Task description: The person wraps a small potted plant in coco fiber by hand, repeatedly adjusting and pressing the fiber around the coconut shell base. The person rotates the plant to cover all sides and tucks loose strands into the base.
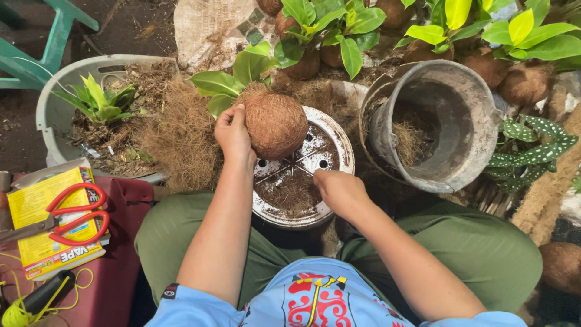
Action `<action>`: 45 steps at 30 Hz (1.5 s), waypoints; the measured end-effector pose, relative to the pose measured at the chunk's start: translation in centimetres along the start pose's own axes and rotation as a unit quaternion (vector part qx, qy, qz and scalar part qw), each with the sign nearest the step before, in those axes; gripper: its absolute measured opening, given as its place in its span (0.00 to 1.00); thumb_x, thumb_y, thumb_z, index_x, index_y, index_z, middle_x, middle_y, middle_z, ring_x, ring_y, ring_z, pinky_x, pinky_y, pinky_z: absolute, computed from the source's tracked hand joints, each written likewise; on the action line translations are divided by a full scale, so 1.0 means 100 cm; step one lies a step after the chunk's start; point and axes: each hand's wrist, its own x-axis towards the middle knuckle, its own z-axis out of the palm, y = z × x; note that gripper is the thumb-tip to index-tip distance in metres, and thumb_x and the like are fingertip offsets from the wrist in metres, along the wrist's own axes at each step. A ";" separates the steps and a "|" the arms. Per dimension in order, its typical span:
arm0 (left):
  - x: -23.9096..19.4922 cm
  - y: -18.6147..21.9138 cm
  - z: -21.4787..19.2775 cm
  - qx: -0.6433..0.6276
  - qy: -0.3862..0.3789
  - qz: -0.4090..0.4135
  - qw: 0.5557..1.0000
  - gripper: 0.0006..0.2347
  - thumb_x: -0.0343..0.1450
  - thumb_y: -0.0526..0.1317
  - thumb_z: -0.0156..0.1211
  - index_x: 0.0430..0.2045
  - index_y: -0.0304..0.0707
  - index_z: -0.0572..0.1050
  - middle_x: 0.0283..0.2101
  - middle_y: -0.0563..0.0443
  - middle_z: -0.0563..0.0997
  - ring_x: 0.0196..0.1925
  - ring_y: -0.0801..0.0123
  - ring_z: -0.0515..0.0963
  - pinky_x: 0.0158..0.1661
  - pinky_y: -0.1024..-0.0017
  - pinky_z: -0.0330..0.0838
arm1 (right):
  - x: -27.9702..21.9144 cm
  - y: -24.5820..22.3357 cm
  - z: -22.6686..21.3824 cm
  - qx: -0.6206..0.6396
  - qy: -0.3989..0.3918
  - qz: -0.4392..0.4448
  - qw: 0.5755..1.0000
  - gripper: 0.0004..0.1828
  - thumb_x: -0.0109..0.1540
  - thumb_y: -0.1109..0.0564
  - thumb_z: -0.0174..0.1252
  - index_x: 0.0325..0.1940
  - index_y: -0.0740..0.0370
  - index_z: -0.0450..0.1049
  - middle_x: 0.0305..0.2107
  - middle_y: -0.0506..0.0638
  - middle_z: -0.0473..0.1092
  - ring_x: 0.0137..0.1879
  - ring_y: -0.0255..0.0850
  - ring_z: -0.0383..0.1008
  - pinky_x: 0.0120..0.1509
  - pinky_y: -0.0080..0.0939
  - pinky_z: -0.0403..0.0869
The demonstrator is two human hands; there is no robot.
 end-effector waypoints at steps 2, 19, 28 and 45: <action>0.000 0.001 0.003 -0.016 0.000 -0.001 1.000 0.05 0.72 0.35 0.64 0.29 0.32 0.76 0.35 0.48 0.82 0.36 0.71 0.79 0.42 0.72 0.76 | -0.001 -0.001 -0.009 -0.030 0.001 0.016 0.999 0.10 0.63 0.52 0.53 0.43 0.53 0.78 0.34 0.58 0.77 0.43 0.58 0.78 0.46 0.59 0.74; 0.001 -0.005 -0.004 0.005 -0.010 0.024 1.000 0.05 0.73 0.35 0.64 0.29 0.32 0.76 0.35 0.49 0.82 0.36 0.71 0.79 0.42 0.72 0.74 | -0.024 0.005 -0.120 0.134 0.268 0.026 0.954 0.08 0.66 0.53 0.61 0.44 0.56 0.82 0.25 0.54 0.74 0.25 0.43 0.70 0.32 0.42 0.68; -0.008 -0.001 -0.009 0.008 -0.016 0.017 1.000 0.06 0.73 0.36 0.63 0.30 0.33 0.76 0.37 0.49 0.82 0.38 0.71 0.79 0.44 0.72 0.75 | 0.075 0.055 -0.057 0.115 0.366 0.067 0.921 0.10 0.65 0.48 0.64 0.41 0.53 0.84 0.24 0.53 0.75 0.29 0.45 0.77 0.35 0.44 0.72; -0.010 -0.006 -0.019 -0.028 -0.009 -0.007 1.000 0.05 0.73 0.37 0.64 0.32 0.34 0.77 0.38 0.51 0.81 0.40 0.73 0.79 0.45 0.72 0.74 | 0.144 0.093 0.001 0.120 0.316 0.173 0.925 0.04 0.61 0.50 0.65 0.35 0.48 0.81 0.24 0.48 0.76 0.32 0.44 0.78 0.37 0.46 0.72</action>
